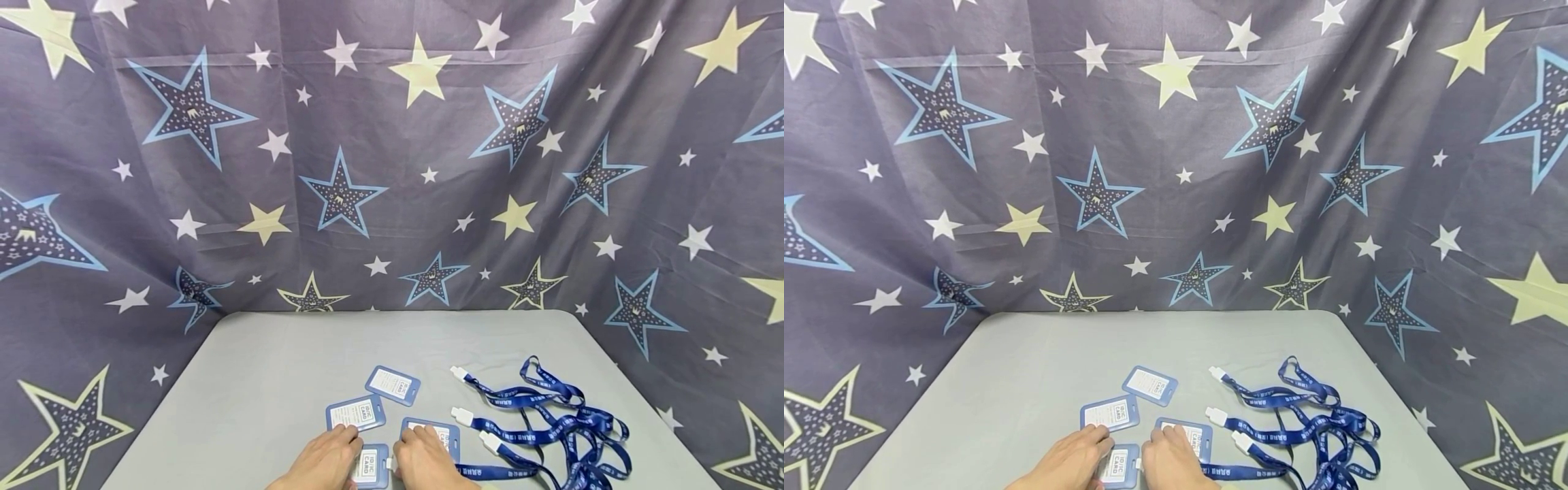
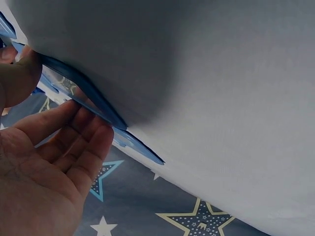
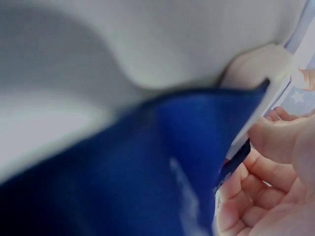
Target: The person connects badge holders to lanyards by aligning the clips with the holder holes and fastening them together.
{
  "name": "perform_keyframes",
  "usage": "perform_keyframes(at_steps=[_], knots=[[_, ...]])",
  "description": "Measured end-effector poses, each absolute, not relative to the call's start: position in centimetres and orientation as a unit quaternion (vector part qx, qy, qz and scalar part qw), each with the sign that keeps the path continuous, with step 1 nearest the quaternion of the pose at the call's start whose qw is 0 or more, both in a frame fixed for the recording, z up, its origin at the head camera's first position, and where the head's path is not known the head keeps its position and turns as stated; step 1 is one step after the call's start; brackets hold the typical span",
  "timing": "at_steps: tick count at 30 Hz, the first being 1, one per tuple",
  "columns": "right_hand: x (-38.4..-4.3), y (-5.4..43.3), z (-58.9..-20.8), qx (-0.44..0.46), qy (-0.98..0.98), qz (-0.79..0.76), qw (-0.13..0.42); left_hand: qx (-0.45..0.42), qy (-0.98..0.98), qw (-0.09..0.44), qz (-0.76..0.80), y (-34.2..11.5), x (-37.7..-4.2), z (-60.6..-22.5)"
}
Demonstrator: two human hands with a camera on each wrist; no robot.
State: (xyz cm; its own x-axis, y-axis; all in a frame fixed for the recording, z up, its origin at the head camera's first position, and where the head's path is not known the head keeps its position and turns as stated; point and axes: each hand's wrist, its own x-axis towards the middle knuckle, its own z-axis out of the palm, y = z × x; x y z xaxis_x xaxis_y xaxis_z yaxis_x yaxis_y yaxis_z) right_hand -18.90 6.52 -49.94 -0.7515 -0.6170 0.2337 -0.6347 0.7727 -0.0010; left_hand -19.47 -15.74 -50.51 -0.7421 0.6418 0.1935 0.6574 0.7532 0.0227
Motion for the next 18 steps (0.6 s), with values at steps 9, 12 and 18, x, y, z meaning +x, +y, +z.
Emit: perform_keyframes(at_steps=[9, 12, 18], knots=[[-18.95, 6.51, -50.19, 0.347, -0.929, 0.035, 0.128, -0.348, -0.932, 0.096, -0.045, -15.71, -19.54, -50.52], [-19.02, 6.5, -50.32, 0.354, -0.925, 0.024, 0.139, -0.348, -0.931, 0.098, -0.044, -15.69, -19.57, -50.54], [-19.08, 6.42, -50.7, 0.363, -0.916, 0.006, 0.172, -0.351, -0.931, 0.088, -0.046, -15.67, -19.63, -50.57]])
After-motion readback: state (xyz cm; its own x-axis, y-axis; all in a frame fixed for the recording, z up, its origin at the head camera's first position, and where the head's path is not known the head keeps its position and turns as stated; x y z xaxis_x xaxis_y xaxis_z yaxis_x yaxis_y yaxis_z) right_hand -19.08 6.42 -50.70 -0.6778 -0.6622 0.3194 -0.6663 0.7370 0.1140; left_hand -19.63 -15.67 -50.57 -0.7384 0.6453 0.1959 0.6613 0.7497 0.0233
